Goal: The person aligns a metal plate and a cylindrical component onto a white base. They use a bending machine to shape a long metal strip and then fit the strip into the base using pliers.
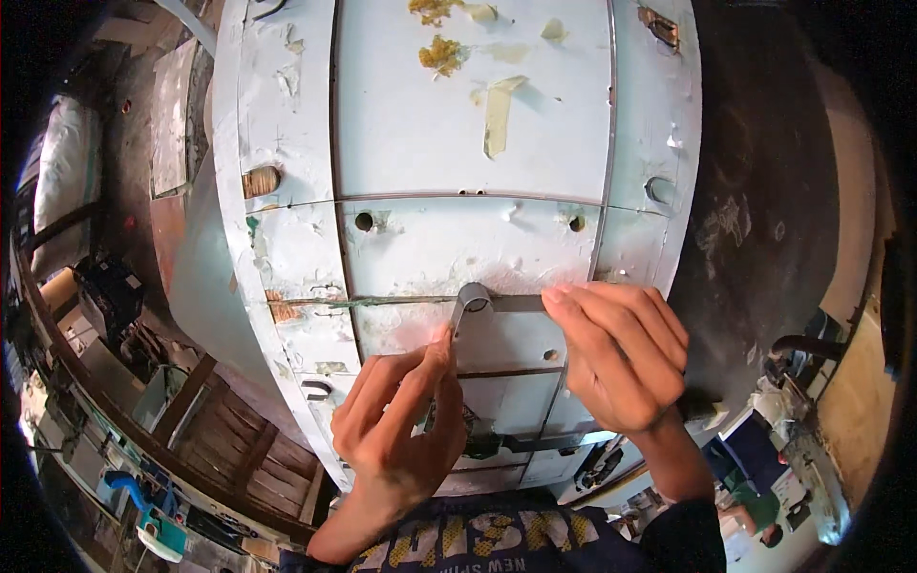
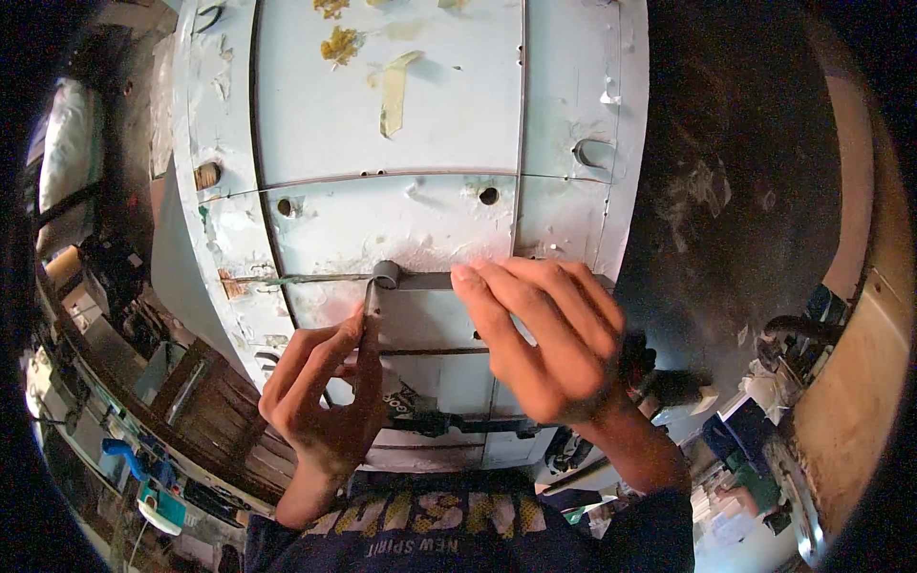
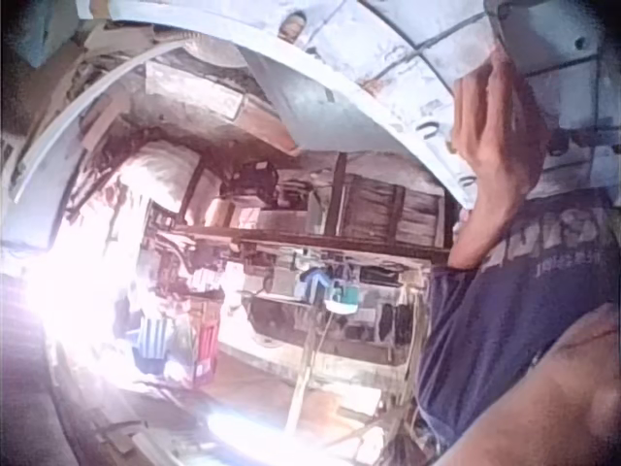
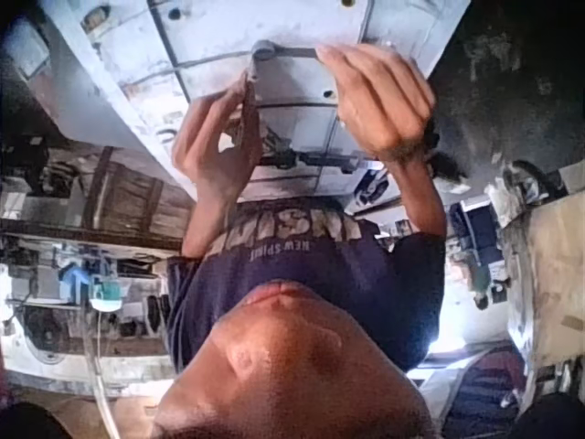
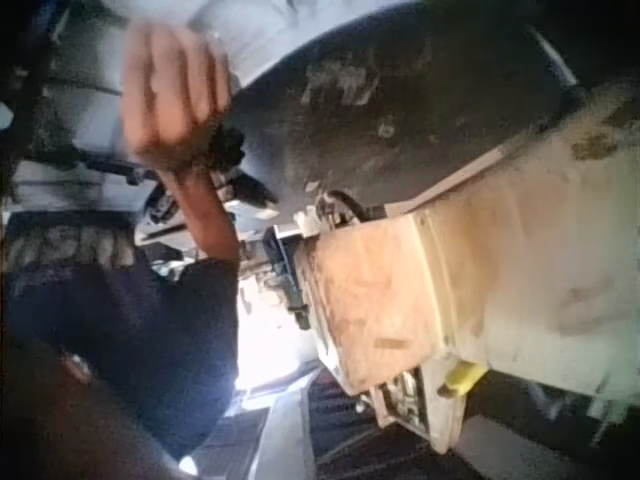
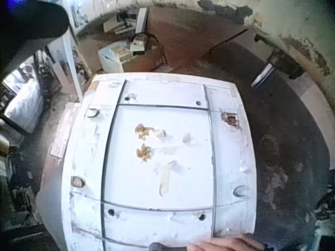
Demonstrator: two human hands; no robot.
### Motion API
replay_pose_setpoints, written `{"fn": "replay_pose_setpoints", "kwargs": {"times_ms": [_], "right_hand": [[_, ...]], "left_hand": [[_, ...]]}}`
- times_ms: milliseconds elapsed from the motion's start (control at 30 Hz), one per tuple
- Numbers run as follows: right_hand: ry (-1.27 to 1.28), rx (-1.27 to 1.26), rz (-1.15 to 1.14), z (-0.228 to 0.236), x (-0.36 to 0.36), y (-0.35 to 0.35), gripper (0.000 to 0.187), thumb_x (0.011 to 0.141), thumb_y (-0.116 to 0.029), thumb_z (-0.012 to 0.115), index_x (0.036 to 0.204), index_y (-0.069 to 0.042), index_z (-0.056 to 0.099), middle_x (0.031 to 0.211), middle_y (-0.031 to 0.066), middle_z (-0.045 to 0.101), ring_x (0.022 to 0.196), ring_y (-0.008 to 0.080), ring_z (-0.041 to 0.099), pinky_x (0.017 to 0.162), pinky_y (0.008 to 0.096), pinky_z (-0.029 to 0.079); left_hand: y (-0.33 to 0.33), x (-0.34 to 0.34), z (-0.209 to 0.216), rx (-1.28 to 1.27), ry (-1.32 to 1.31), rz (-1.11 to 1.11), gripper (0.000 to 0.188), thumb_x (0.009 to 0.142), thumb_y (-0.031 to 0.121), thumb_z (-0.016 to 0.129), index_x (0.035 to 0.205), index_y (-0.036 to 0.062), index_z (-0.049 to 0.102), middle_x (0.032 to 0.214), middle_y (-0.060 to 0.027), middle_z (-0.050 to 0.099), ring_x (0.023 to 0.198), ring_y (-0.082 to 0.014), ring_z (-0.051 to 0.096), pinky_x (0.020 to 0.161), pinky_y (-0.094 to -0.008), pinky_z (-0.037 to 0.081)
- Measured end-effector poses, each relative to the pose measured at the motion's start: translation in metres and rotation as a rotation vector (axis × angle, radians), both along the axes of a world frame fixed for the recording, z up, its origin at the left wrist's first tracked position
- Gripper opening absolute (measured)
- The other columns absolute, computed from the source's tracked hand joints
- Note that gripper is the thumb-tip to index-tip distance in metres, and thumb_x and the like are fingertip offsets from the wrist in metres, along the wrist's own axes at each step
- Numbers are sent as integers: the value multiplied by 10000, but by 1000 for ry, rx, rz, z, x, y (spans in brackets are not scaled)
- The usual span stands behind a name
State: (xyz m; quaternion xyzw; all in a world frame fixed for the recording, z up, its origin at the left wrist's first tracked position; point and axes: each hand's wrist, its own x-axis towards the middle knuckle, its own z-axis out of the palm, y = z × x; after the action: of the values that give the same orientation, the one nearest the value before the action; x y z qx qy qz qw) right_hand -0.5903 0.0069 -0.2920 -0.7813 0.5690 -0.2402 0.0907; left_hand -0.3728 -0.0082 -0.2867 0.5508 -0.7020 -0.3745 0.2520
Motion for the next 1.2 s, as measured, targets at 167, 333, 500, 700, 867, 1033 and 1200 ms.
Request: {"fn": "replay_pose_setpoints", "kwargs": {"times_ms": [167,333,500,700,867,1033,1200], "right_hand": [[2,4,-6,0,0,-2,223,771,63,725,991,51,758,881,127,728,805,234,720,650,334,561],[-21,-45,-11,-3,3,-2,183,785,48,739,966,40,765,875,123,735,786,229,723,639,322,565],[-13,9,-29,8,2,2,215,787,33,701,992,40,764,897,116,737,807,243,714,686,351,572],[-128,-85,-121,50,-7,50,386,793,19,731,1177,39,713,1160,185,704,1026,315,685,843,387,565],[6,-49,-702,116,-48,155,268,843,39,724,1105,4,681,1137,168,708,1016,315,694,887,413,543],[-64,179,-1057,110,-20,265,160,888,-56,723,1039,-33,677,971,132,706,915,301,702,814,377,543],[-117,-177,-1327,159,-7,277,129,945,-141,716,881,-33,689,767,69,703,707,180,685,662,328,530]], "left_hand": [[-1,-3,1,-36,-57,-7,439,678,-172,738,1094,-33,750,836,-138,716,668,-221,668,594,-292,519],[4,-2,0,-37,-67,36,398,692,-166,737,1068,-37,751,819,-141,711,678,-227,678,601,-293,527],[4,-3,8,-38,-67,31,388,719,-170,709,1072,-16,755,827,-134,710,681,-225,681,604,-289,530],[-1,2,43,-33,-181,127,265,832,-121,682,1047,13,757,911,-94,746,775,-149,694,572,-237,504],[-9,55,77,-132,-238,188,142,919,49,746,1056,29,778,938,-69,774,830,-107,700,595,-246,539],[-3,72,96,-262,-134,-2,140,930,61,732,1060,37,779,911,-69,773,804,-125,701,567,-260,541],[13,67,129,-231,-93,-75,131,933,61,713,1047,53,779,889,-69,769,790,-135,702,503,-268,487]]}}
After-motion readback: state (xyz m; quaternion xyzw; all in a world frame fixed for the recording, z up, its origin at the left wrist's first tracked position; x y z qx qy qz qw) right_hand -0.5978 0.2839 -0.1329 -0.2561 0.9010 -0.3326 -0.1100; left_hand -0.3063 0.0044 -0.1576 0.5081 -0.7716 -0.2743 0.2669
